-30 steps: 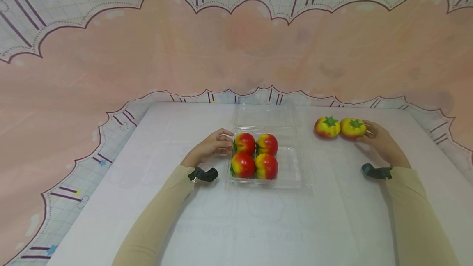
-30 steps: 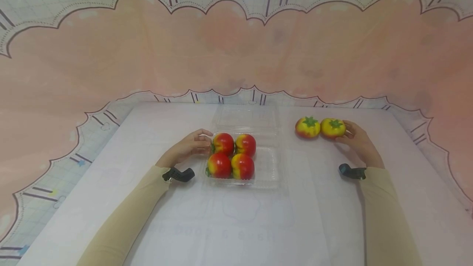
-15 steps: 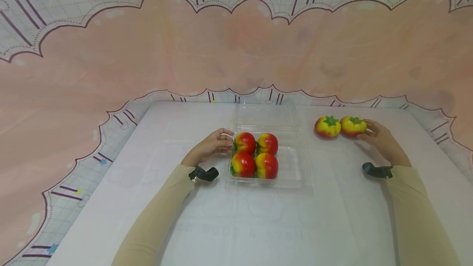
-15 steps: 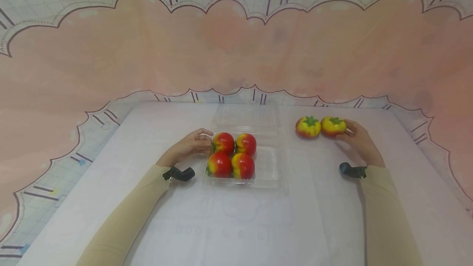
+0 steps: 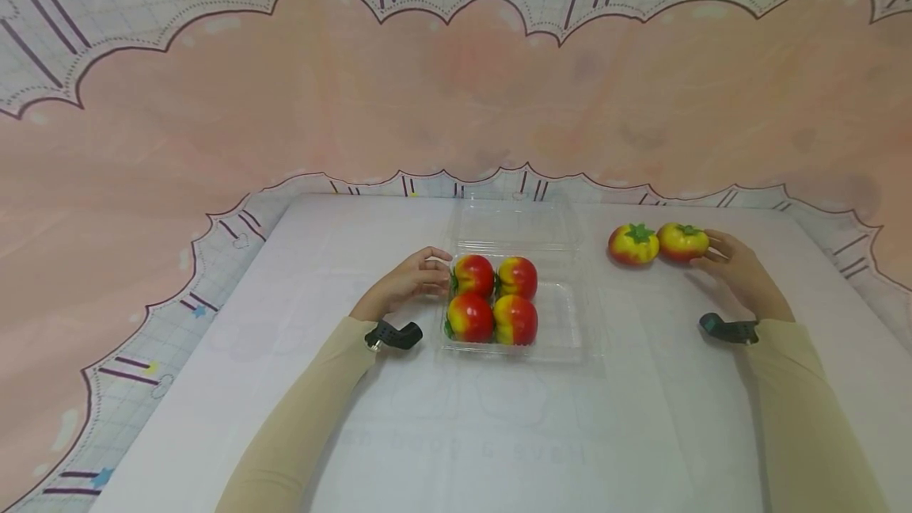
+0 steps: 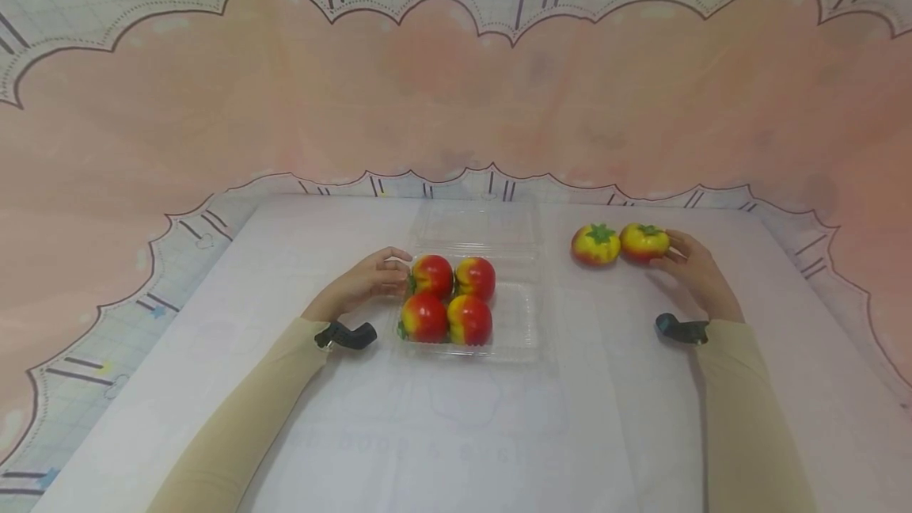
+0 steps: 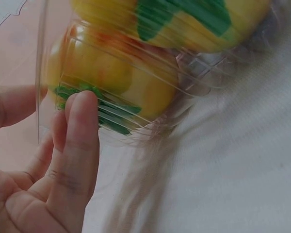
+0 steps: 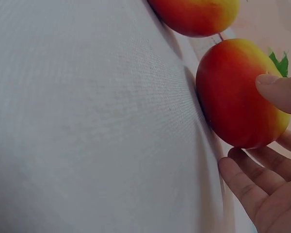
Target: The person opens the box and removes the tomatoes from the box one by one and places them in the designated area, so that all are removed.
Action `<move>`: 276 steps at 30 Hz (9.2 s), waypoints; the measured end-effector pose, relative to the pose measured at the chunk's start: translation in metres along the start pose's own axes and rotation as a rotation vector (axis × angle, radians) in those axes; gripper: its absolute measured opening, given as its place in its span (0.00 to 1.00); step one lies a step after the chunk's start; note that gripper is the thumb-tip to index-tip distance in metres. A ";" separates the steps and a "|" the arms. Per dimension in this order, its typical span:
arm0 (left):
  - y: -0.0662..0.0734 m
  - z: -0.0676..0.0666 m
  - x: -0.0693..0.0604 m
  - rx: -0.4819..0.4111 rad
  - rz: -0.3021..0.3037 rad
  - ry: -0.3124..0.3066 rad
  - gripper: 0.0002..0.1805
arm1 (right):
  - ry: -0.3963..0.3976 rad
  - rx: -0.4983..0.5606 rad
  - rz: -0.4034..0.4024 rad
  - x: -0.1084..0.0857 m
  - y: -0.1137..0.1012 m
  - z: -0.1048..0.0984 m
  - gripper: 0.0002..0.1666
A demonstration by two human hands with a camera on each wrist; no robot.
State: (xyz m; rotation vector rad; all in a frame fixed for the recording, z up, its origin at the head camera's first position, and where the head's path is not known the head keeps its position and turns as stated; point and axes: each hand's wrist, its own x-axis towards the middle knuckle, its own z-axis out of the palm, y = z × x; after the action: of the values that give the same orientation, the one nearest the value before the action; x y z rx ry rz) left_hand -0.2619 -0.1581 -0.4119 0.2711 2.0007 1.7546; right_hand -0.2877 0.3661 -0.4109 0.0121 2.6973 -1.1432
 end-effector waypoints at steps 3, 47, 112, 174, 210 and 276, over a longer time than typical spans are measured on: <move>0.001 0.000 0.000 0.005 -0.001 0.002 0.23 | 0.007 0.035 0.008 0.002 0.001 0.001 0.53; 0.000 0.001 0.000 -0.007 0.003 0.006 0.23 | 0.115 0.042 -0.240 -0.031 -0.052 -0.013 0.44; 0.011 0.011 -0.015 0.005 -0.076 0.110 0.28 | -0.451 -0.029 -0.644 -0.054 -0.197 0.093 0.36; 0.007 0.010 -0.017 -0.011 -0.070 0.074 0.27 | -0.441 -0.267 -0.563 -0.055 -0.210 0.133 0.23; 0.008 0.010 -0.016 -0.012 -0.071 0.071 0.27 | -0.502 -0.209 -0.530 -0.052 -0.181 0.121 0.27; 0.008 0.011 -0.017 -0.022 -0.064 0.074 0.28 | -0.505 -0.156 -0.535 -0.050 -0.162 0.116 0.27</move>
State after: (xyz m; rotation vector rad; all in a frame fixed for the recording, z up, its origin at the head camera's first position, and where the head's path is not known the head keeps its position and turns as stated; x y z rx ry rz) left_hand -0.2427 -0.1546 -0.4012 0.1351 2.0172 1.7696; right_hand -0.2309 0.1742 -0.3650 -0.9357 2.3640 -0.8828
